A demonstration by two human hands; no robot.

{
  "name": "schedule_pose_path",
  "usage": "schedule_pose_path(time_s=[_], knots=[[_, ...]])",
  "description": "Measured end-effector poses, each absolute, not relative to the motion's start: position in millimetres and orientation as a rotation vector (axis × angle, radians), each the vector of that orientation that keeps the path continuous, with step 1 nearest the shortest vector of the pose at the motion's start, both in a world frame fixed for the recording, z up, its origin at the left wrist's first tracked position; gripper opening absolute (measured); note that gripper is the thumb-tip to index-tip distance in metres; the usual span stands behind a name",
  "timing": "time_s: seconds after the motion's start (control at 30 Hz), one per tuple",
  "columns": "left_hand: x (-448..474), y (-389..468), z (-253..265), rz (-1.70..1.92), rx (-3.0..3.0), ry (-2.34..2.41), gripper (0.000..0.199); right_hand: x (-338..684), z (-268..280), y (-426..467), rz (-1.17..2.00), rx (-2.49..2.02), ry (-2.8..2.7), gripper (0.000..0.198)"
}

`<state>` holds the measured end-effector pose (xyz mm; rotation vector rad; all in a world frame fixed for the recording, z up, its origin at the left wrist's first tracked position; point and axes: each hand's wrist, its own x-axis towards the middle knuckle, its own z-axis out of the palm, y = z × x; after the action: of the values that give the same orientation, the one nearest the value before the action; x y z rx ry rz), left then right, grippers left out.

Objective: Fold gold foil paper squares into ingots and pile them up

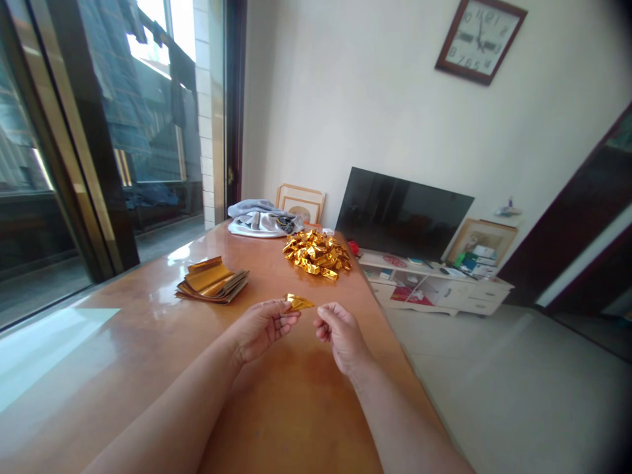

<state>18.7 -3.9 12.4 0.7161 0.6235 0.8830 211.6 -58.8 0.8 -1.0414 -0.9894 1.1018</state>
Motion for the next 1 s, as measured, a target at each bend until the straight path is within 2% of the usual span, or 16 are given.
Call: schedule_pose_path(time_s=[0.47, 0.6, 0.73, 0.83, 1.0], knots=[[21.2, -12.9, 17.4, 0.765, 0.63, 0.579, 0.022, 204.7, 5.4, -61.1, 1.077, -0.928, -1.172, 0.023], [22.1, -18.9, 16.7, 0.677, 0.716, 0.608, 0.021, 206.5, 10.6, -62.7, 1.05, -0.922, -1.204, 0.024], [22.9, -23.0, 12.8, 0.635, 0.896, 0.675, 0.029, 210.4, 13.6, -63.9, 0.962, -0.974, -1.232, 0.023], [23.6, -21.6, 12.1, 0.725, 1.065, 0.748, 0.031, 213.3, 14.6, -63.9, 0.855, -1.026, -1.314, 0.021], [24.9, -17.8, 17.5, 1.058, 1.351, 0.806, 0.025, 212.0, 17.4, -65.8, 0.767, -1.05, -1.483, 0.017]])
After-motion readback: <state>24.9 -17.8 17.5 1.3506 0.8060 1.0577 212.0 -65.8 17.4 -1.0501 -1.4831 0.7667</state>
